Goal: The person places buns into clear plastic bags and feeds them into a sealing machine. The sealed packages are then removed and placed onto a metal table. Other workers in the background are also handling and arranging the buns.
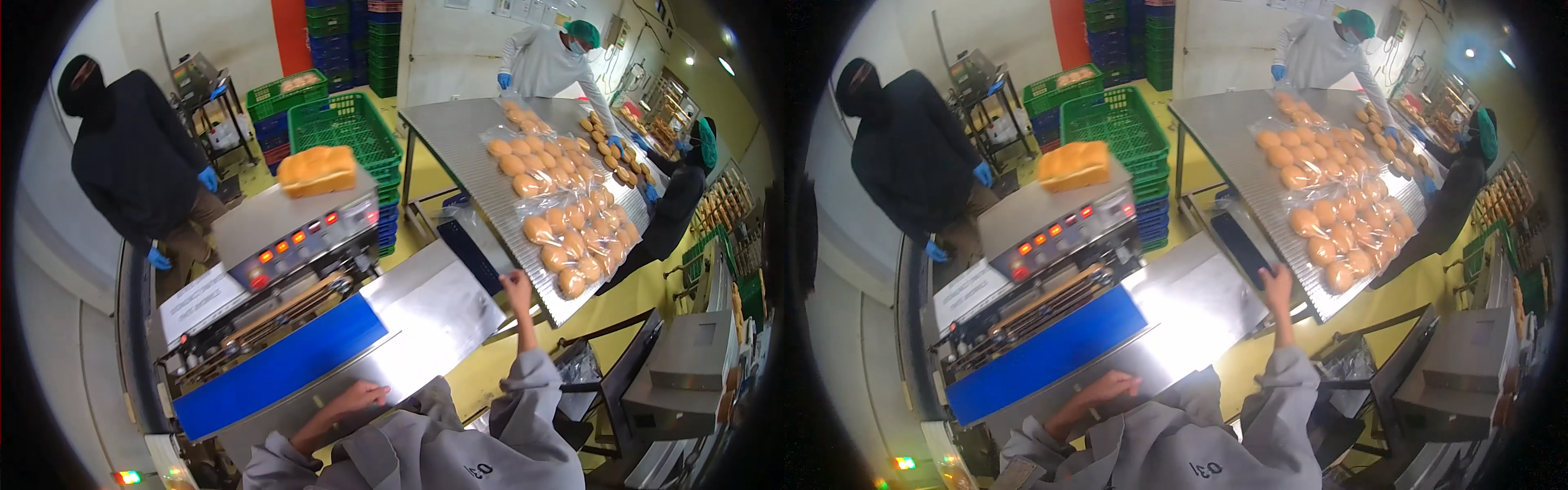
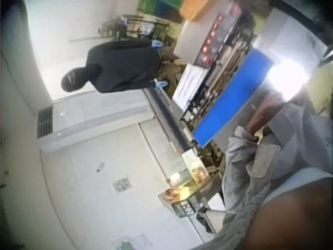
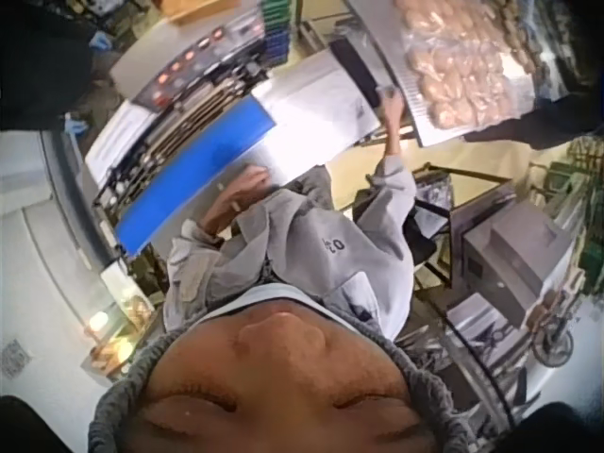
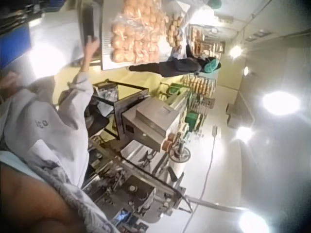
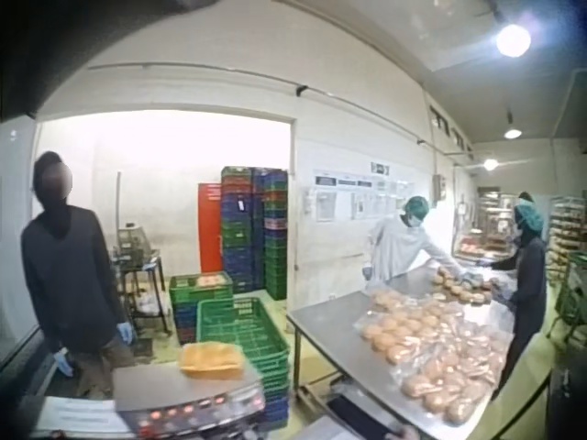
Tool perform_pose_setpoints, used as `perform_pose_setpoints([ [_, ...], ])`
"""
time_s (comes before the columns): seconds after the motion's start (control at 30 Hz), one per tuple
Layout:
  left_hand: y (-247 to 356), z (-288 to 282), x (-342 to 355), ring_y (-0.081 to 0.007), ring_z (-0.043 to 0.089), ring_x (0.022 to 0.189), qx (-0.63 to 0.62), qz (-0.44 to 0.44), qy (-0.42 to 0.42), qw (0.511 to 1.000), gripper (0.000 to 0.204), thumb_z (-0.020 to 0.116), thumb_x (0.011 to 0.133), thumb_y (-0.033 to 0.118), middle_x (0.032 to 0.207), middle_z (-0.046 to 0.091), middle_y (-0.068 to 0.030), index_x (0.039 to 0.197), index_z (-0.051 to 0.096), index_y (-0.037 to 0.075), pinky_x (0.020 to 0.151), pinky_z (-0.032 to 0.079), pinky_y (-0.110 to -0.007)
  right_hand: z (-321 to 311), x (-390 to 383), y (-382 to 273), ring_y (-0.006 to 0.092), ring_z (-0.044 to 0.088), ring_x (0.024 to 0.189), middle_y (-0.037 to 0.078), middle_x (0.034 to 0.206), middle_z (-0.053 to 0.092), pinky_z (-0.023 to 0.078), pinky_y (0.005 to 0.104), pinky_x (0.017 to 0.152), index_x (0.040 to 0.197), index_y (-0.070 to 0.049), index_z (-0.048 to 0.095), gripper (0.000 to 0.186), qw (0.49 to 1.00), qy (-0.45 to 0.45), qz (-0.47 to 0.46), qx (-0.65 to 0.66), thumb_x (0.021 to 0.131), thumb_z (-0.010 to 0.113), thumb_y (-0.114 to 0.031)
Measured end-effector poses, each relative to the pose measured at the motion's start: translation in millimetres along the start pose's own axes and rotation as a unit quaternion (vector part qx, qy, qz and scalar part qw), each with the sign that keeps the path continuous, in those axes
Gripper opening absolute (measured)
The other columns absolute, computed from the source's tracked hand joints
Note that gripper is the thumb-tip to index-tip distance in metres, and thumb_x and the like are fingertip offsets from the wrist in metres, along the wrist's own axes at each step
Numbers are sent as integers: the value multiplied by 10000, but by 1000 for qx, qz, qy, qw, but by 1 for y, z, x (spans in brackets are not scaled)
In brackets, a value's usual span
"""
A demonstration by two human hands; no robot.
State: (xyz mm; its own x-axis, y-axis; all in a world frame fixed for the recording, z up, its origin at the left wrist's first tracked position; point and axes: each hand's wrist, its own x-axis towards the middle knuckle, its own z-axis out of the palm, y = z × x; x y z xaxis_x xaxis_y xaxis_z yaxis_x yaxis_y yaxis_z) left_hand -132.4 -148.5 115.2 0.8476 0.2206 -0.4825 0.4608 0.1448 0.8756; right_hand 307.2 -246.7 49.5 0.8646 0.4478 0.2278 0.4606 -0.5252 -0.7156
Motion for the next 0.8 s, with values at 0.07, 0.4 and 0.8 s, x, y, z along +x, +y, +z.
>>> perform_pose_setpoints([
  [0.07, 27, 7, 67, -59, 441, 640, -13, 72, 28, 997, 272, 482, 856, 246, 691, 531, -2, 730, 564, 18, 601, 365, -215, -22, 74, 31, 329, 475, 983, 181, 1070, 505, 376, 373, 843, 1057, 6, 499, 520, 986, 62, -36, -150, 695, 647, -336],
  [0.4, 104, 96, 360, -151, 502, 926, -244, 4, 74, 967, 372, 488, 843, 366, 1001, 541, -53, 1029, 491, 44, 788, 405, -298, -65, 92, 56, 308, 388, 1053, 113, 1117, 442, 324, 463, 845, 1034, -76, 501, 520, 964, -21, -50, -261, 721, 547, -489],
  [0.8, 153, 120, 402, -184, 589, 788, -442, 145, 348, 814, 277, 533, 832, 251, 903, 591, -122, 917, 533, -12, 729, 469, -289, -3, 204, 37, 292, 550, 733, 150, 805, 594, 433, 343, 657, 884, 18, 568, 340, 968, -246, 14, 55, 731, 627, -280],
])
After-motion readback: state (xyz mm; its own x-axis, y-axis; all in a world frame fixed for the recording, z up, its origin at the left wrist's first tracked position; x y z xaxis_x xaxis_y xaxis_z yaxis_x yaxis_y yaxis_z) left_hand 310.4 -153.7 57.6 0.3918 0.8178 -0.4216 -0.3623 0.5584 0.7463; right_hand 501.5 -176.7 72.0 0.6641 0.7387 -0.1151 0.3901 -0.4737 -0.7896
